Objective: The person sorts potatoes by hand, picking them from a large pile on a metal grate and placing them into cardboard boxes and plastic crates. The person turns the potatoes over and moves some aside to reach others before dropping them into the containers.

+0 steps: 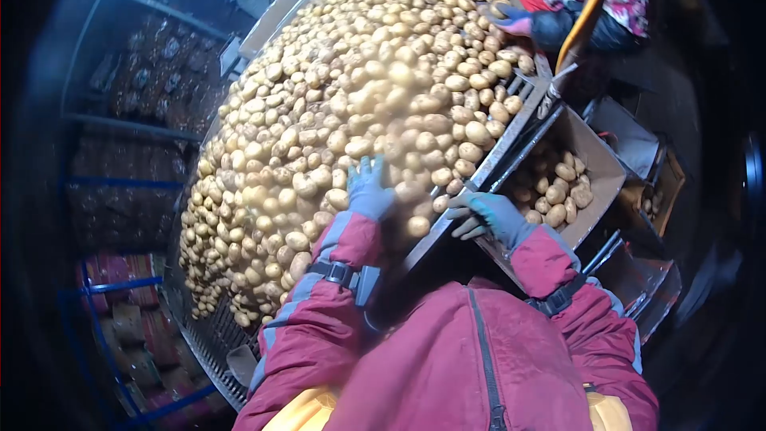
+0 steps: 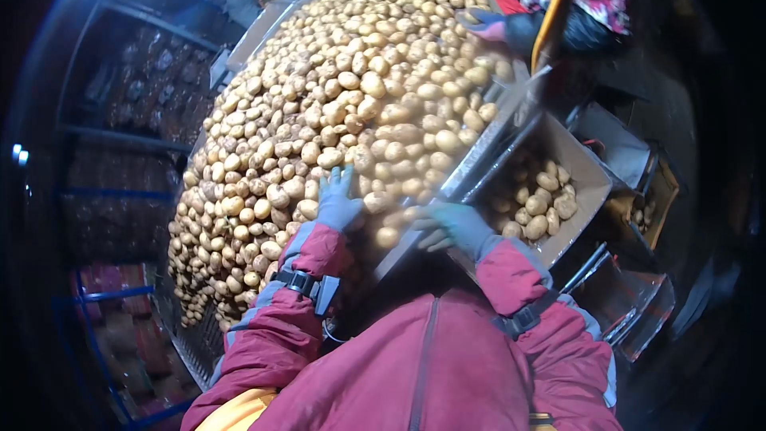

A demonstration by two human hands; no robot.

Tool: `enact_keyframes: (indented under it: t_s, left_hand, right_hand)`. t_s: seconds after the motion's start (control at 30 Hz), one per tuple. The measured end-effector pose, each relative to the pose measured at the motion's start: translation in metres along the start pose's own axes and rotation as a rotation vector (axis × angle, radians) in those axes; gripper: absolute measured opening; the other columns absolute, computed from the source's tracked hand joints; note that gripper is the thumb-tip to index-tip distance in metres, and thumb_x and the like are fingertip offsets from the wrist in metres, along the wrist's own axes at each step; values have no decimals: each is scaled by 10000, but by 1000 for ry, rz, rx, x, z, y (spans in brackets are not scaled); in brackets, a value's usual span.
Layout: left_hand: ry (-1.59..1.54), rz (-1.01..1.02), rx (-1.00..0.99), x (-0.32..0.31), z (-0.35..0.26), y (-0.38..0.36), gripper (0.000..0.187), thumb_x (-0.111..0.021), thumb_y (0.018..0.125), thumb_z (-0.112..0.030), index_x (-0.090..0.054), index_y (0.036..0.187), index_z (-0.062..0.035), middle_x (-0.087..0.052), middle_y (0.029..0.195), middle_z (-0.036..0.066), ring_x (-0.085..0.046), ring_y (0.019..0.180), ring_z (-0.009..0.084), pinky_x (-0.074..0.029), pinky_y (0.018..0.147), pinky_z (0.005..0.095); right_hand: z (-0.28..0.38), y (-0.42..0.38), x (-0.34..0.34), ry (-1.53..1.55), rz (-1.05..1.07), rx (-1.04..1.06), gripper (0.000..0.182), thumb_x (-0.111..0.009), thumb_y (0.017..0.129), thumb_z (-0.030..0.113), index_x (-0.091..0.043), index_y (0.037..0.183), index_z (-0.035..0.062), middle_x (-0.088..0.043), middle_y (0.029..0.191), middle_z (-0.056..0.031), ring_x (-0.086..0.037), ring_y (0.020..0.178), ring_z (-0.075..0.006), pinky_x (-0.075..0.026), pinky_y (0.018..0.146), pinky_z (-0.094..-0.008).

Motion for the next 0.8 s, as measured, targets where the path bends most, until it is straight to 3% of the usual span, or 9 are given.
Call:
enact_keyframes:
  t_s: [0.13,0.17,0.27,0.4,0.43,0.47,0.53,0.7,0.8]
  left_hand:
    - [5,54,-77,17,1,2,954,-728,776,-421,-313,1598,-170,-313,1608,275,-204,1480,576,-234,1234,547]
    - [25,24,-86,16,1,5,942,-721,781,-421,-316,1592,-166,-325,1597,285,-209,1474,585,-243,1225,557]
    - [38,-54,-95,10,-3,20,934,-720,789,-410,-303,1588,-164,-330,1579,310,-239,1465,582,-275,1201,572]
    - [-92,15,-31,30,-10,41,926,-733,782,-365,-300,1577,-171,-300,1581,332,-299,1453,547,-331,1159,585]
    - [-160,-105,-14,22,-12,49,906,-747,772,-312,-319,1559,-181,-350,1546,316,-392,1399,512,-389,1095,604]
    - [-148,-93,21,22,-12,56,897,-744,774,-292,-320,1556,-182,-382,1516,304,-414,1376,504,-405,1071,605]
    - [-133,-63,84,29,-20,66,879,-737,778,-254,-322,1549,-186,-447,1457,280,-457,1331,488,-436,1024,605]
    - [-202,-68,86,14,-16,104,1007,-766,766,-294,-242,1613,-142,-453,1453,292,-531,1275,449,-484,1031,496]
    - [-270,-103,34,19,-18,116,968,-760,766,-234,-259,1591,-158,-541,1309,286,-614,1114,439,-523,922,505]
  right_hand:
    - [-17,51,-39,-290,192,222,388,-617,1028,308,-647,1336,75,-687,1230,-88,-705,953,-133,-592,787,-282]
    - [-17,59,-41,-602,132,392,363,-616,1026,261,-644,1346,93,-705,1151,-41,-671,899,-78,-564,761,-253]
    - [4,74,-38,-872,40,268,390,-578,1030,331,-646,1363,138,-696,1271,-56,-669,1080,-193,-550,892,-312]
    - [23,107,-29,-795,27,246,567,-585,980,513,-593,1420,155,-643,1359,-126,-626,1205,-283,-478,1030,-403]
    - [45,99,-39,-941,-134,300,607,-590,959,542,-581,1424,152,-624,1374,-154,-601,1245,-311,-444,1067,-412]
    - [39,122,-25,-917,-126,434,607,-601,947,543,-590,1409,149,-630,1351,-169,-606,1236,-322,-449,1062,-413]
    - [49,125,-28,-1033,-142,584,417,-652,962,241,-617,1348,89,-700,1237,-113,-673,1089,-235,-533,940,-346]
    - [82,163,-3,-926,-203,547,409,-668,958,237,-630,1317,44,-706,1199,-113,-676,1036,-195,-541,908,-317]
    - [100,175,5,-924,-226,508,375,-655,957,237,-645,1277,41,-718,1097,-109,-676,932,-179,-544,839,-318]
Point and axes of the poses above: each hand's wrist, its own y-axis towards the middle knuckle, its own x-axis out of the back of the hand, z = x × y, the point moved 1 cm from there along y, towards the middle knuckle
